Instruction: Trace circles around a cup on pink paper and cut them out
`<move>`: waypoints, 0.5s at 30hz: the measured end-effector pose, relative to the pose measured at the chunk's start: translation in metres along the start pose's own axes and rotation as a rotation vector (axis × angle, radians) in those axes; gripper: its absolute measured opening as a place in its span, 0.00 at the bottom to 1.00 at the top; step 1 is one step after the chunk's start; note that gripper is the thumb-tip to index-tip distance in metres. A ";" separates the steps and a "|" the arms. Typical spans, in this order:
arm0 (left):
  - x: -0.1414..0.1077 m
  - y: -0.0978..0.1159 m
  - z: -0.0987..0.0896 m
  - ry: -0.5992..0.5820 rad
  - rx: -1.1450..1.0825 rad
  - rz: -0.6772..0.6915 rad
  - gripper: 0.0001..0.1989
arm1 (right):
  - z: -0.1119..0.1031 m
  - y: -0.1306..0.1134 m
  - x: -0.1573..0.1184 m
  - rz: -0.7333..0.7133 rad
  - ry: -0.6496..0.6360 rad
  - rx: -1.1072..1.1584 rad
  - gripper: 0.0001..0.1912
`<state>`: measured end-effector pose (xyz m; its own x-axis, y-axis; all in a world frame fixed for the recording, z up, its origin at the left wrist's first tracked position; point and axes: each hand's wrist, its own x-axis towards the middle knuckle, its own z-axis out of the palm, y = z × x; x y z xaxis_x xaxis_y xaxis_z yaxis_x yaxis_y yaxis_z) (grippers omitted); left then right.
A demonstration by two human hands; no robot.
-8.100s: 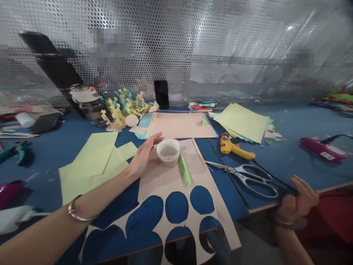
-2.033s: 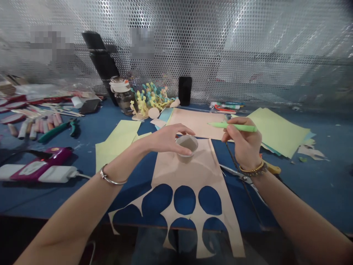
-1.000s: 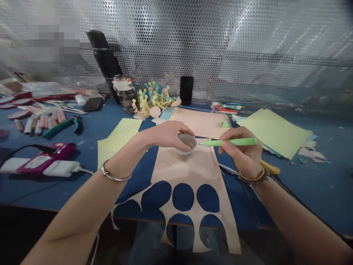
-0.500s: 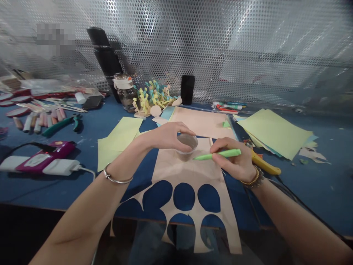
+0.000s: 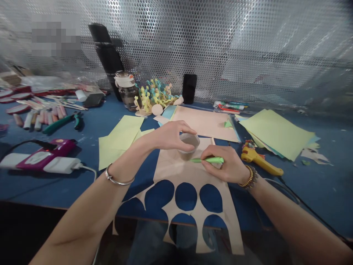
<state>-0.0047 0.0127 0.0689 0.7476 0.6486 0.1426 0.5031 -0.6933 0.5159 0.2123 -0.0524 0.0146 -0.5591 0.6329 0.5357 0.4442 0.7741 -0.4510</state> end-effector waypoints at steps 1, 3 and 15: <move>0.000 0.000 0.000 0.007 0.001 0.003 0.23 | 0.001 0.000 0.000 0.000 -0.001 0.003 0.03; 0.000 0.000 0.001 0.014 0.002 0.009 0.22 | 0.002 0.001 0.000 0.000 -0.003 0.006 0.03; -0.001 -0.002 0.003 -0.003 -0.010 0.010 0.23 | 0.009 0.003 -0.001 0.015 -0.044 -0.037 0.03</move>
<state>-0.0050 0.0130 0.0648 0.7540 0.6406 0.1454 0.4912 -0.6967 0.5228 0.2080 -0.0511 0.0061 -0.5818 0.6439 0.4970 0.4780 0.7650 -0.4316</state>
